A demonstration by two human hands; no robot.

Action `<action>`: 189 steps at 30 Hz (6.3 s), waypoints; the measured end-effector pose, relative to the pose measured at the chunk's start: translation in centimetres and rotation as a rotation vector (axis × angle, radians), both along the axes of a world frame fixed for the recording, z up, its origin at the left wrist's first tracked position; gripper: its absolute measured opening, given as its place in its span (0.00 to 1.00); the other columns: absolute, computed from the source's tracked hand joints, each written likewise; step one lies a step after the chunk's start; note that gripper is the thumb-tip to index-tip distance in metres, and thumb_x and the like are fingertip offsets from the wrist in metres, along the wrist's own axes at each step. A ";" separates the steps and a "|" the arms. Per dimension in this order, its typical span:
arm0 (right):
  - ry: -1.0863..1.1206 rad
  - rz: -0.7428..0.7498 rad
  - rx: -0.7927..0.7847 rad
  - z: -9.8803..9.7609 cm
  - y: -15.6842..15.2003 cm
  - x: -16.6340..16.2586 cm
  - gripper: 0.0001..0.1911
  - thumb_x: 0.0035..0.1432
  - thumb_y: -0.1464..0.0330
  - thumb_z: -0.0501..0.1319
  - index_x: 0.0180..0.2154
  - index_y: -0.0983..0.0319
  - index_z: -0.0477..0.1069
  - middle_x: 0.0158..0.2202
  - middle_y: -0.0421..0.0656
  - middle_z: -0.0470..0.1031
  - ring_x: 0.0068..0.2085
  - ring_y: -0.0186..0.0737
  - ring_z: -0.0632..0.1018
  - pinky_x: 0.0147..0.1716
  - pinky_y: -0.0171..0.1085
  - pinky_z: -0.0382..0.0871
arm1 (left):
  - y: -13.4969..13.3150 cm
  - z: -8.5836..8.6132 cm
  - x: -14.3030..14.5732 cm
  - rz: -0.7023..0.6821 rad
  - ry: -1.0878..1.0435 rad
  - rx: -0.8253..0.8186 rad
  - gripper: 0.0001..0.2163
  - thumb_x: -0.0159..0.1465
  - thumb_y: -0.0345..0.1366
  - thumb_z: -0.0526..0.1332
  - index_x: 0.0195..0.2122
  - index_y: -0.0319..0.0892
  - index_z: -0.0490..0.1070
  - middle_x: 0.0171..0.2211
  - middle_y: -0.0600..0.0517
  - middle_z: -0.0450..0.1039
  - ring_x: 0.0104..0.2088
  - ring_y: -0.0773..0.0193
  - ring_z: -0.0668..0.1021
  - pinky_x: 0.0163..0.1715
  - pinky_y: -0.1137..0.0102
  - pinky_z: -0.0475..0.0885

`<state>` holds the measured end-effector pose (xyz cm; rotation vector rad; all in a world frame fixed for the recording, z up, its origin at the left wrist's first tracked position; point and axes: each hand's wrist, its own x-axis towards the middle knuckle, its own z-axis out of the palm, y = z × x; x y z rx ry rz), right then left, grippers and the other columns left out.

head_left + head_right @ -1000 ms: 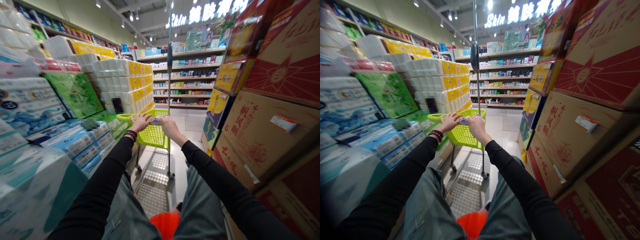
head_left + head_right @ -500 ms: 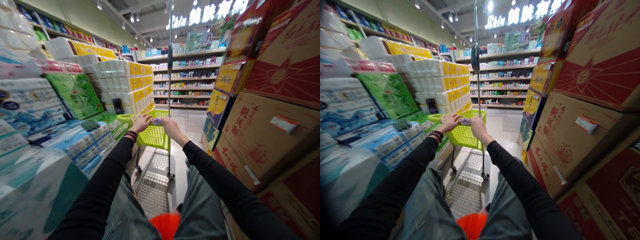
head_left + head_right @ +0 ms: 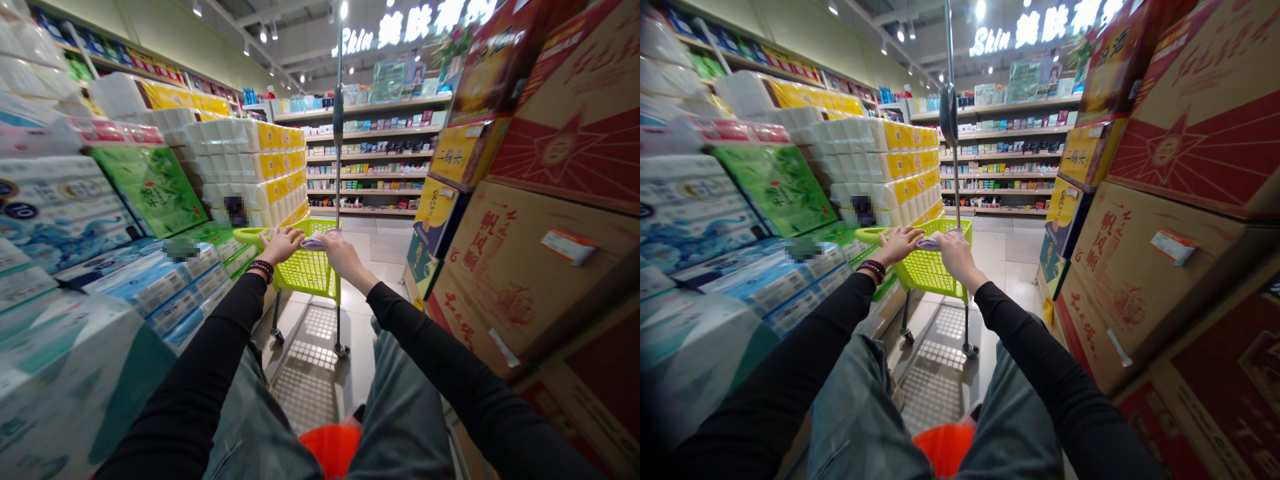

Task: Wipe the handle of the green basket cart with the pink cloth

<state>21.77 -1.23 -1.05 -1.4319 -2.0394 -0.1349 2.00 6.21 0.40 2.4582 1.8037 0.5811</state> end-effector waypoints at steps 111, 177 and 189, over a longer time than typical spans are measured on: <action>0.347 0.220 0.074 -3.2 1.8 -0.7 0.16 0.73 0.68 0.57 0.55 0.51 0.80 0.58 0.40 0.80 0.59 0.43 0.79 0.58 0.40 0.72 | 1.7 0.2 -4.3 -0.142 0.099 0.091 0.22 0.75 0.44 0.47 0.59 0.58 0.78 0.70 0.52 0.68 0.74 0.42 0.59 0.72 0.33 0.41; 0.809 0.128 0.206 0.4 8.1 -0.4 0.11 0.59 0.69 0.69 0.44 0.56 0.86 0.55 0.44 0.83 0.57 0.47 0.81 0.61 0.44 0.72 | 0.2 -1.7 -1.2 -0.155 0.015 0.104 0.20 0.74 0.39 0.48 0.41 0.51 0.82 0.53 0.53 0.82 0.58 0.53 0.75 0.68 0.49 0.50; 0.910 0.211 0.165 -0.2 7.6 -0.1 0.12 0.60 0.64 0.67 0.44 0.59 0.86 0.51 0.44 0.85 0.52 0.47 0.83 0.55 0.41 0.74 | 1.1 -2.2 -0.8 -0.144 -0.022 0.136 0.19 0.73 0.40 0.50 0.40 0.52 0.83 0.52 0.55 0.83 0.57 0.53 0.75 0.68 0.50 0.51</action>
